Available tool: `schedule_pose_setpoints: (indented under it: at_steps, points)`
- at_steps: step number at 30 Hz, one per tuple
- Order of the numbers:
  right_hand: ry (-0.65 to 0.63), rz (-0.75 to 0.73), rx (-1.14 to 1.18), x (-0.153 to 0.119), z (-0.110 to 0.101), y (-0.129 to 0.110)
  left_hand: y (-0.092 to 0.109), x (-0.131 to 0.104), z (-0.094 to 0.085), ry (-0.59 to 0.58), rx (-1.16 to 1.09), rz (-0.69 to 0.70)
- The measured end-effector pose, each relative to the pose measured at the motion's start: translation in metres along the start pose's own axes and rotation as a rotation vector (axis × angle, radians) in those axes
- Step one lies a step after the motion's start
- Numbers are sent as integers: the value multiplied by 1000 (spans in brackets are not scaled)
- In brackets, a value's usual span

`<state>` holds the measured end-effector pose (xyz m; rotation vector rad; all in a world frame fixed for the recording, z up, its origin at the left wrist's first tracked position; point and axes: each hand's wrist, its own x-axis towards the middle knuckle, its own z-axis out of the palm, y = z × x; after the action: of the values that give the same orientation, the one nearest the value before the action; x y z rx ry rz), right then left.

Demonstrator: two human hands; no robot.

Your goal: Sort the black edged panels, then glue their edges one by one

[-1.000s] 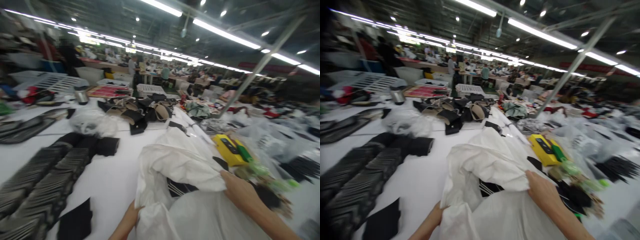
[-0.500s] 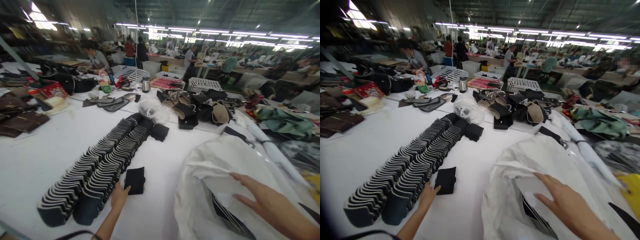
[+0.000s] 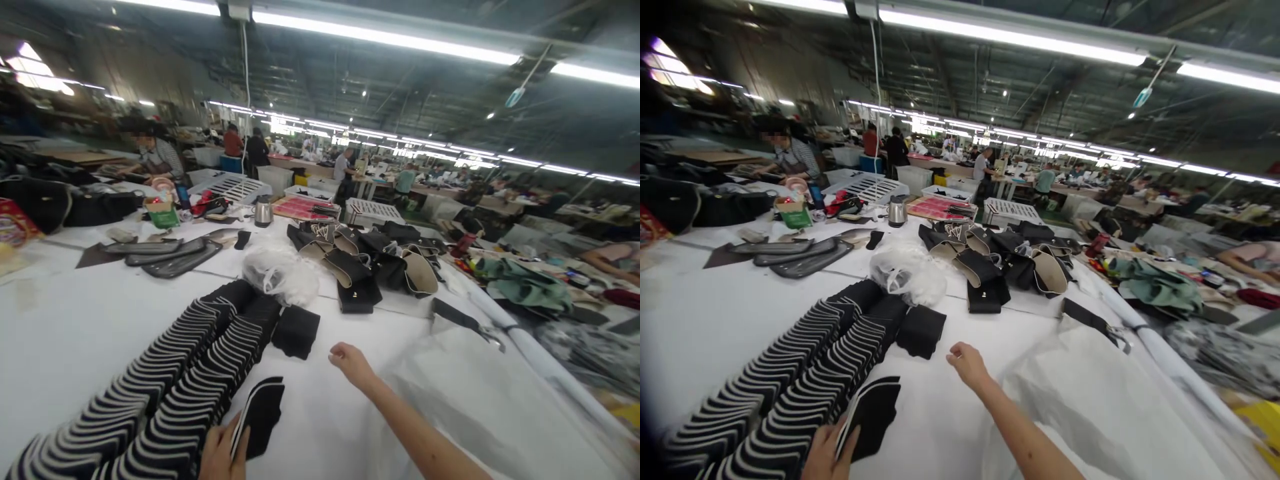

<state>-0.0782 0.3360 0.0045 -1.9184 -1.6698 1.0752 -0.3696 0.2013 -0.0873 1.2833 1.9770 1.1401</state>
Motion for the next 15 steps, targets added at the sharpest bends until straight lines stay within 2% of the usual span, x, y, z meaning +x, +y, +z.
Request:
schedule_pose_setpoints:
  at_steps: [3,6,8,10,12,15]
  points:
    - [43,-11,-49,58,-7,-1,45,48,34,200,115,209]
    - [26,-41,-75,117,-3,-3,73,76,75,220,223,254]
    - [-26,-69,-84,153,5,-3,78,82,100,198,305,201]
    - [-104,-85,-74,185,17,-3,76,81,117,176,382,108]
    - [-186,-85,-56,209,30,-1,73,76,126,143,401,-1]
    - [-278,-59,-28,234,47,3,69,72,129,87,274,-106]
